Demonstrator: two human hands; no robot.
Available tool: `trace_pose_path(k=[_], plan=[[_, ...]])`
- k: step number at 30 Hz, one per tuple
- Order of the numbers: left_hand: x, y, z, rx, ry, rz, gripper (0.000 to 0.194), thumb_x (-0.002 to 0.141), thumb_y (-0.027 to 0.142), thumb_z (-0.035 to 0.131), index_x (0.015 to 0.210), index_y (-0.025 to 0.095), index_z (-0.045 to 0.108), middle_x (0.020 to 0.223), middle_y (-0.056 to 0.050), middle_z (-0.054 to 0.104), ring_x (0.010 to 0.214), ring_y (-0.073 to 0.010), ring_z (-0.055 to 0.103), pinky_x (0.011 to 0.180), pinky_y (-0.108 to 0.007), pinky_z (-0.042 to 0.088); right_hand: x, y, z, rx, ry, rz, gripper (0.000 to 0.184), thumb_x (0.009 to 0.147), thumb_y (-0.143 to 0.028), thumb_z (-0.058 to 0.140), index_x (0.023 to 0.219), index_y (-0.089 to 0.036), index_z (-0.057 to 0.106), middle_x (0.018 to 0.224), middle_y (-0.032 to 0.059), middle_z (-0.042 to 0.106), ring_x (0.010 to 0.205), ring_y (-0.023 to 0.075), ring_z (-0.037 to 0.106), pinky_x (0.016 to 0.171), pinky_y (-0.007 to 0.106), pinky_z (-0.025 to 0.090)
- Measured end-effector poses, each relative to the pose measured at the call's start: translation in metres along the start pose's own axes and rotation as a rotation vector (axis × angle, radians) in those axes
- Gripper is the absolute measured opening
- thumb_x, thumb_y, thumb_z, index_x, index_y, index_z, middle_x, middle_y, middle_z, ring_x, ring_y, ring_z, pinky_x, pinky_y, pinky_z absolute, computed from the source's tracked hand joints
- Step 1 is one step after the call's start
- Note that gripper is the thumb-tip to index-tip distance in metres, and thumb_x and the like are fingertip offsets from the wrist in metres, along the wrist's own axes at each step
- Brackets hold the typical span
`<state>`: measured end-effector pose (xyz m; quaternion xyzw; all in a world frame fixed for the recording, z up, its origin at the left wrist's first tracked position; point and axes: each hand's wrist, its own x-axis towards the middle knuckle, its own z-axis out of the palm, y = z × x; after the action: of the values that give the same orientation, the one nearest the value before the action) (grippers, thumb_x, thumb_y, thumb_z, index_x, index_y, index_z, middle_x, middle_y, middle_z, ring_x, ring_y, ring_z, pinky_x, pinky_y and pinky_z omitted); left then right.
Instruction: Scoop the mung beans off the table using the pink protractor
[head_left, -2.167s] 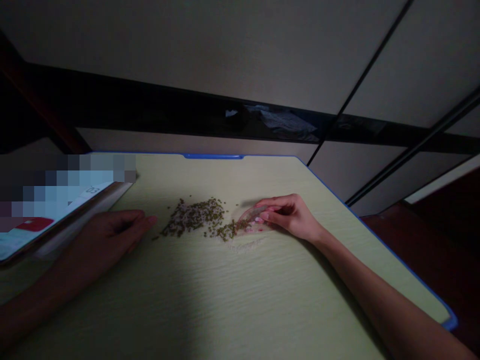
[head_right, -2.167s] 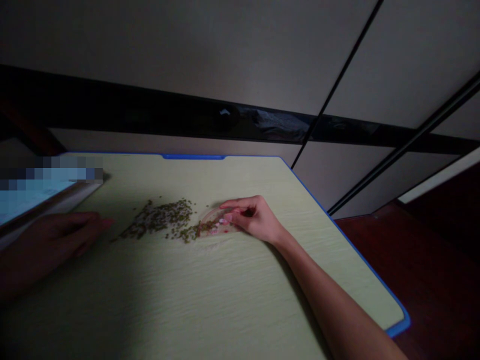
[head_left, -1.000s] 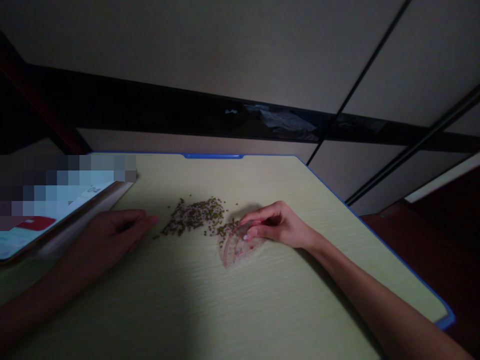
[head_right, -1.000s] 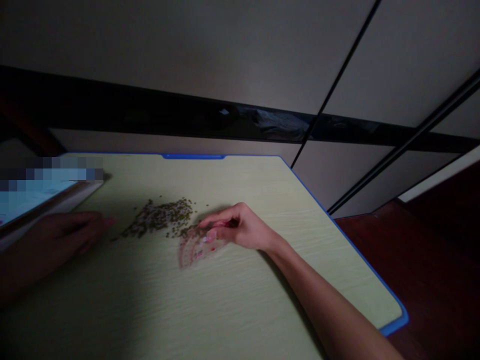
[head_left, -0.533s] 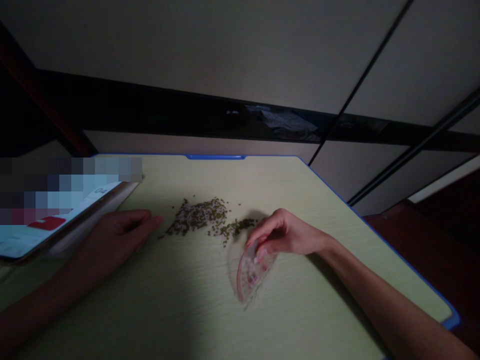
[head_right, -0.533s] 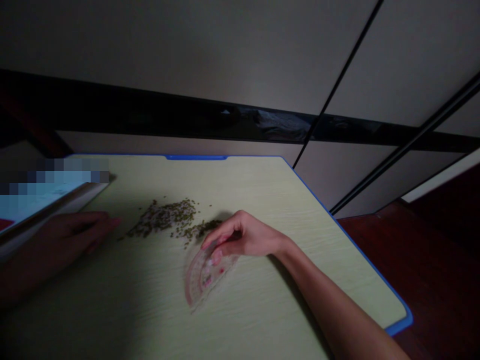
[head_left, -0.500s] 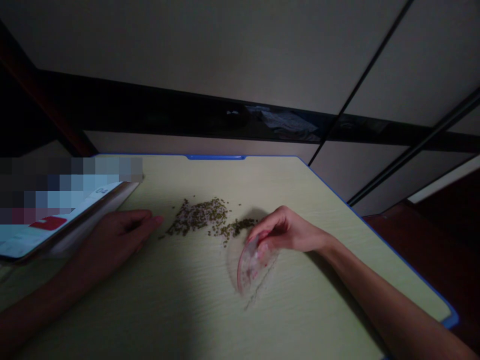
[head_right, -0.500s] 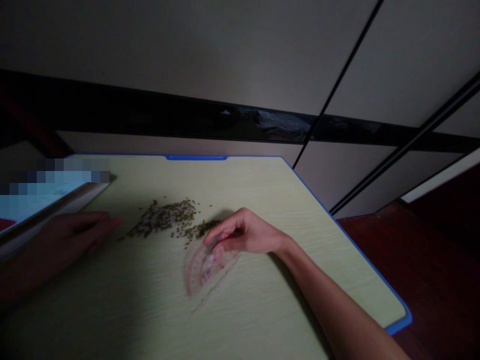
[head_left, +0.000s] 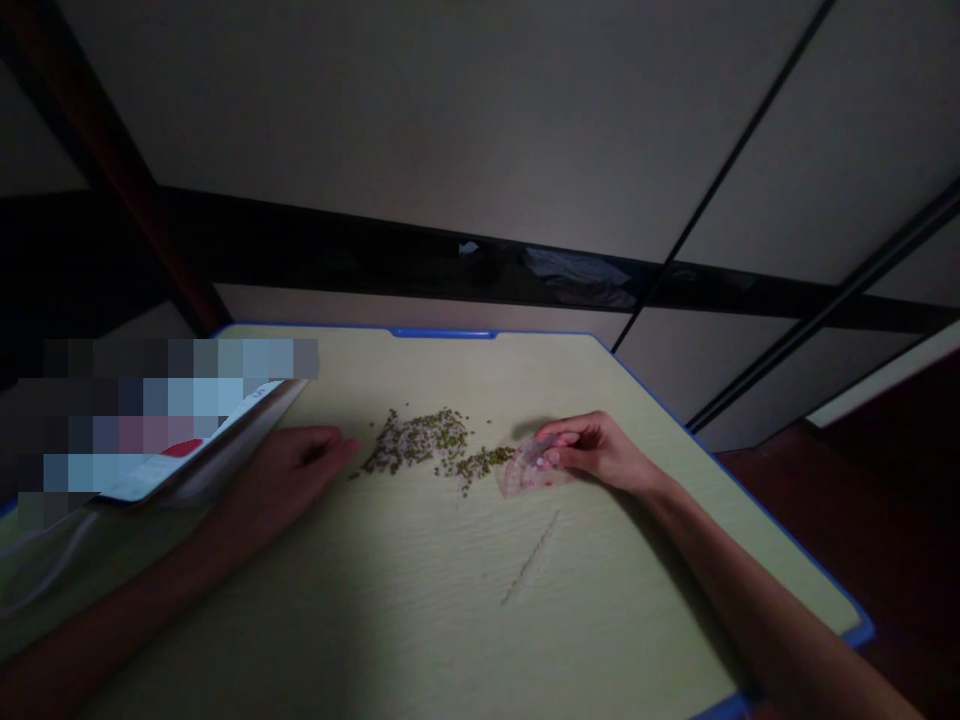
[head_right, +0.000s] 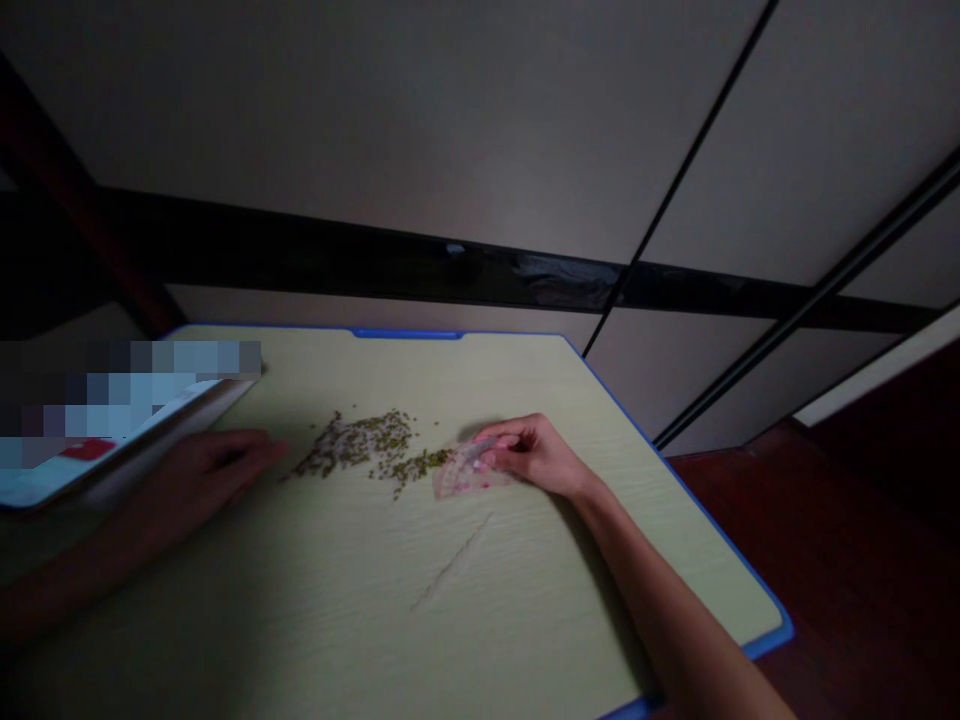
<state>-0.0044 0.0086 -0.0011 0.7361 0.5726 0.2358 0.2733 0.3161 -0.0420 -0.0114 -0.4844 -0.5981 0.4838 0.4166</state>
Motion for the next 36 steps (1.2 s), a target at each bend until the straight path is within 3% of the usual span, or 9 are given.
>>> trace_pose_path(k=[3, 11, 20, 24, 29, 36], plan=[[-0.001, 0.002, 0.000, -0.011, 0.005, 0.018, 0.039, 0.069, 0.052, 0.039, 0.046, 0.022, 0.031, 0.042, 0.007, 0.030, 0.043, -0.0110, 0.033, 0.047, -0.025, 0.026, -0.010, -0.002, 0.009, -0.035, 0.048, 0.003, 0.027, 0.061, -0.026, 0.074, 0.083, -0.011, 0.072, 0.052, -0.0003, 0.062, 0.042, 0.0063, 0.042, 0.040, 0.018, 0.026], [-0.003, 0.007, -0.003, -0.036, 0.010, 0.039, 0.037, 0.068, 0.050, 0.040, 0.046, 0.022, 0.031, 0.044, 0.007, 0.031, 0.046, -0.0119, 0.035, 0.048, -0.026, 0.026, -0.049, -0.004, 0.051, -0.056, 0.412, 0.038, 0.027, 0.065, -0.030, 0.069, 0.086, -0.012, 0.072, 0.053, 0.0002, 0.059, 0.043, 0.0084, 0.040, 0.040, 0.021, 0.030], [-0.001, 0.001, -0.001, -0.027, 0.013, 0.082, 0.036, 0.069, 0.049, 0.038, 0.047, 0.022, 0.031, 0.046, 0.006, 0.030, 0.048, -0.0118, 0.034, 0.050, -0.025, 0.026, -0.073, -0.011, 0.092, 0.020, 0.438, 0.083, 0.027, 0.066, -0.031, 0.068, 0.085, -0.013, 0.071, 0.057, 0.0027, 0.063, 0.047, 0.0105, 0.047, 0.044, 0.022, 0.037], [0.002, -0.002, 0.002, -0.033, 0.033, 0.085, 0.037, 0.066, 0.052, 0.037, 0.046, 0.022, 0.031, 0.045, 0.006, 0.031, 0.047, -0.0118, 0.034, 0.049, -0.025, 0.026, -0.076, -0.012, 0.097, -0.023, 0.370, 0.092, 0.027, 0.069, -0.030, 0.066, 0.088, -0.012, 0.070, 0.058, 0.0018, 0.061, 0.048, 0.0088, 0.043, 0.042, 0.020, 0.032], [0.003, -0.004, 0.002, -0.034, 0.041, 0.088, 0.037, 0.066, 0.052, 0.037, 0.046, 0.022, 0.029, 0.044, 0.007, 0.030, 0.046, -0.0116, 0.034, 0.050, -0.025, 0.025, -0.054, -0.011, 0.083, -0.036, 0.202, 0.032, 0.021, 0.067, -0.025, 0.067, 0.083, -0.012, 0.071, 0.055, -0.0017, 0.055, 0.047, 0.0068, 0.039, 0.043, 0.019, 0.032], [0.002, -0.005, 0.003, -0.028, 0.046, 0.096, 0.036, 0.066, 0.051, 0.037, 0.046, 0.022, 0.029, 0.042, 0.007, 0.030, 0.046, -0.0117, 0.034, 0.051, -0.025, 0.026, -0.039, -0.016, 0.066, -0.051, -0.215, -0.103, 0.020, 0.072, -0.021, 0.065, 0.089, -0.012, 0.071, 0.067, 0.0025, 0.064, 0.056, 0.0101, 0.052, 0.054, 0.024, 0.045]])
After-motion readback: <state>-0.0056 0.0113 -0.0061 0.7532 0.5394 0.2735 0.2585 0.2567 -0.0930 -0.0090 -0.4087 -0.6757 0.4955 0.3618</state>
